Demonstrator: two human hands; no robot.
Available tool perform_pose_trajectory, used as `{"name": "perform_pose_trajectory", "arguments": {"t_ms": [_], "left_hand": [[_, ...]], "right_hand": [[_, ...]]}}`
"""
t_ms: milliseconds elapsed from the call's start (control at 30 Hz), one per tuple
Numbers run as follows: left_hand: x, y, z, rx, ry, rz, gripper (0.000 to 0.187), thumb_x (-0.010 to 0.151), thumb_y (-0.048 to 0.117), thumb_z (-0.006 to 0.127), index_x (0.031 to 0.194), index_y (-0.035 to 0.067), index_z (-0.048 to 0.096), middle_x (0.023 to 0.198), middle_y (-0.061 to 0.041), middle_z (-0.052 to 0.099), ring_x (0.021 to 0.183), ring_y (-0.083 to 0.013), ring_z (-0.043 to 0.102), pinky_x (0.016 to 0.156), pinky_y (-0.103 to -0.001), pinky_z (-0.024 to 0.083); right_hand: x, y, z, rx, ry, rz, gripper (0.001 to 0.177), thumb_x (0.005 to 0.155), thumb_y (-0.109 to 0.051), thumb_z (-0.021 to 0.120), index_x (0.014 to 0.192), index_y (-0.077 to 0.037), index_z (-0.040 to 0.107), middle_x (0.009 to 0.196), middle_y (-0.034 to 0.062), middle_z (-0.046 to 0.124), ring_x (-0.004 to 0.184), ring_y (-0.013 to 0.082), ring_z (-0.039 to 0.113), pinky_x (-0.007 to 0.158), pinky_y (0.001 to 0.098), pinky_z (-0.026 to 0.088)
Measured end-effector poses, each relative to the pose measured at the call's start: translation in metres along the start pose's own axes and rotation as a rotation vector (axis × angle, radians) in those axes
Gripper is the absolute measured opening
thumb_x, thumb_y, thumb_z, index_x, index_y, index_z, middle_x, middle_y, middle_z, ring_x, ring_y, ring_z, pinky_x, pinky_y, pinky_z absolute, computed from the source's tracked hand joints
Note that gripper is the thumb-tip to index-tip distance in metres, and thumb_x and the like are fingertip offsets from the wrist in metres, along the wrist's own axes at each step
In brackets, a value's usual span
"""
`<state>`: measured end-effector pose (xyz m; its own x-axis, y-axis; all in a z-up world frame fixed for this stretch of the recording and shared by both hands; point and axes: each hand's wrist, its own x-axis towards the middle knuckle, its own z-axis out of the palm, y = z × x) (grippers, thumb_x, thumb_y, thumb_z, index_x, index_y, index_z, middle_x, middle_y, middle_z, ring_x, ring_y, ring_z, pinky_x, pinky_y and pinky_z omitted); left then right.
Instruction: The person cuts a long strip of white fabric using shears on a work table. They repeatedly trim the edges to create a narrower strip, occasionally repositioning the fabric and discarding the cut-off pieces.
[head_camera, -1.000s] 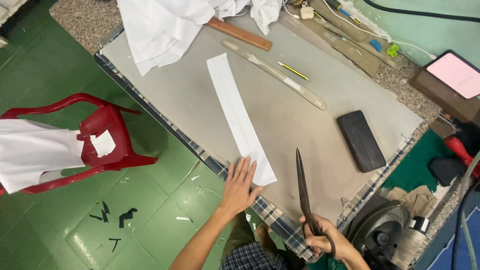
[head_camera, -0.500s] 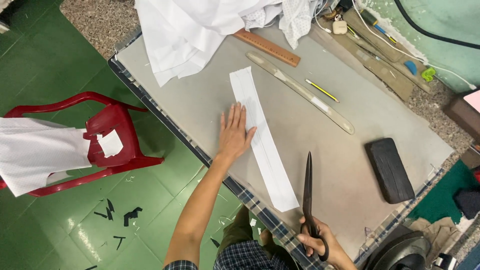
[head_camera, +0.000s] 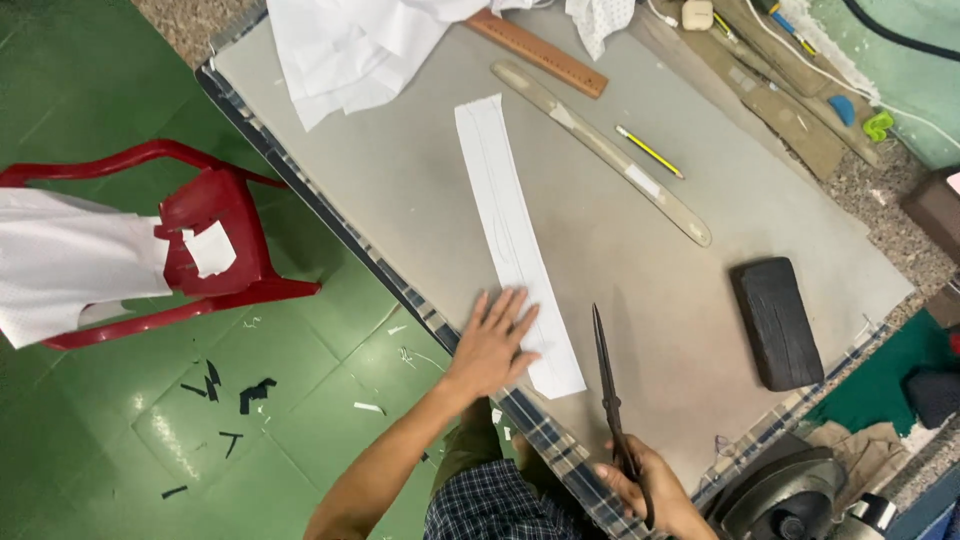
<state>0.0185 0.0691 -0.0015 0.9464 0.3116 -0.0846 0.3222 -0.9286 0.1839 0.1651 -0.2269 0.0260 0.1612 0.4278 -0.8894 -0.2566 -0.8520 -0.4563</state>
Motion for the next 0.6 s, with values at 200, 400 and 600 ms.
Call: {"name": "perform_pose_trajectory", "arguments": {"t_ms": [200,400,600], "left_hand": [[-0.093,0.087,0.022,-0.827,0.642,-0.455,0.034,0.1,0.025,0.061,0.124,0.002,0.068,0.131,-0.017,0.068,0.125,-0.032,0.063,0.111,-0.05,0.05],[-0.099,0.128,0.018,-2.139,0.262,-1.23,0.04,0.105,0.023,0.047,0.122,-0.01,0.063,0.105,-0.031,0.073,0.097,-0.0402,0.075,0.088,-0.046,0.063],[-0.044,0.122,-0.005,-2.225,0.116,-1.337,0.091,0.094,0.059,0.046,0.154,-0.007,0.031,0.152,-0.036,0.045,0.139,-0.0434,0.051,0.118,-0.048,0.045]], "right_hand": [[-0.039,0.086,-0.038,-0.12,-0.204,0.28,0.056,0.083,-0.04,0.088,0.126,-0.01,0.069,0.085,0.0035,0.053,0.076,0.0158,0.058,0.076,0.028,0.039],[-0.066,0.037,-0.028,0.049,-0.53,0.17,0.074,0.084,-0.047,0.073,0.148,-0.015,0.054,0.109,0.0051,0.057,0.088,0.014,0.06,0.083,0.026,0.046],[-0.034,0.037,-0.008,0.06,-0.566,-0.04,0.075,0.084,-0.053,0.068,0.138,-0.004,0.05,0.08,0.0062,0.051,0.06,0.0155,0.054,0.056,0.0276,0.052]]}}
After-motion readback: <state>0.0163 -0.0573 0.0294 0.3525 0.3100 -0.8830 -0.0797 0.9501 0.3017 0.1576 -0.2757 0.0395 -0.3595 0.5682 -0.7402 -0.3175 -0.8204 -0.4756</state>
